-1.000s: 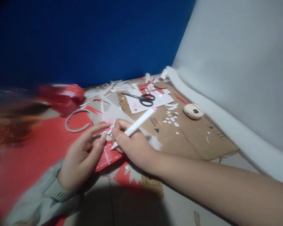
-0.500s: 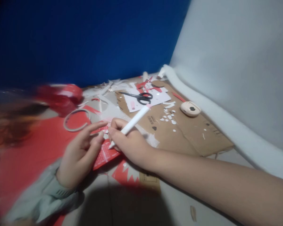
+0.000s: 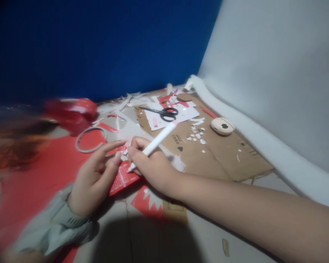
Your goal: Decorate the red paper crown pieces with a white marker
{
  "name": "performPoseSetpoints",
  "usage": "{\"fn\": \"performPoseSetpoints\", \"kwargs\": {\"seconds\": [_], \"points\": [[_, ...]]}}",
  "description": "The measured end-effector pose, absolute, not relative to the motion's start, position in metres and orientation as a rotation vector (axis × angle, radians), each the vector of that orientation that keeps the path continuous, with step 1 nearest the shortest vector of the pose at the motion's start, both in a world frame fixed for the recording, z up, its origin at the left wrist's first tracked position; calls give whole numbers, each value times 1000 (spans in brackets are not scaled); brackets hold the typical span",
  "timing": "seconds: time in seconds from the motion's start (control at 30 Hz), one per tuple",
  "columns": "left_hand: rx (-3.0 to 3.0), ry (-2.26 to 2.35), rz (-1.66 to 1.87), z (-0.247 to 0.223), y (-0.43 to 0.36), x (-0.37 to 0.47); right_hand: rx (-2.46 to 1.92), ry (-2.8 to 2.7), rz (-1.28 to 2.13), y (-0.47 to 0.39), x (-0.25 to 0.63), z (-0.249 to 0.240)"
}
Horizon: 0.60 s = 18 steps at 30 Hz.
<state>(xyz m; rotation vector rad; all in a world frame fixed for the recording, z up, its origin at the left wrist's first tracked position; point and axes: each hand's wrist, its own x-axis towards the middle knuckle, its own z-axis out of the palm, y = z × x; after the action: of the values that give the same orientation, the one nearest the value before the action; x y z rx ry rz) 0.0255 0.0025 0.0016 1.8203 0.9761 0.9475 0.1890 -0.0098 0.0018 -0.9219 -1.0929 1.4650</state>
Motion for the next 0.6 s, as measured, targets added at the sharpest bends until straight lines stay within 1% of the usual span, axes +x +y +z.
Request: {"fn": "performPoseSetpoints", "kwargs": {"seconds": [0.6], "points": [[1804, 987, 952, 2, 3, 26, -968, -1138, 1450, -9, 190, 3]]}}
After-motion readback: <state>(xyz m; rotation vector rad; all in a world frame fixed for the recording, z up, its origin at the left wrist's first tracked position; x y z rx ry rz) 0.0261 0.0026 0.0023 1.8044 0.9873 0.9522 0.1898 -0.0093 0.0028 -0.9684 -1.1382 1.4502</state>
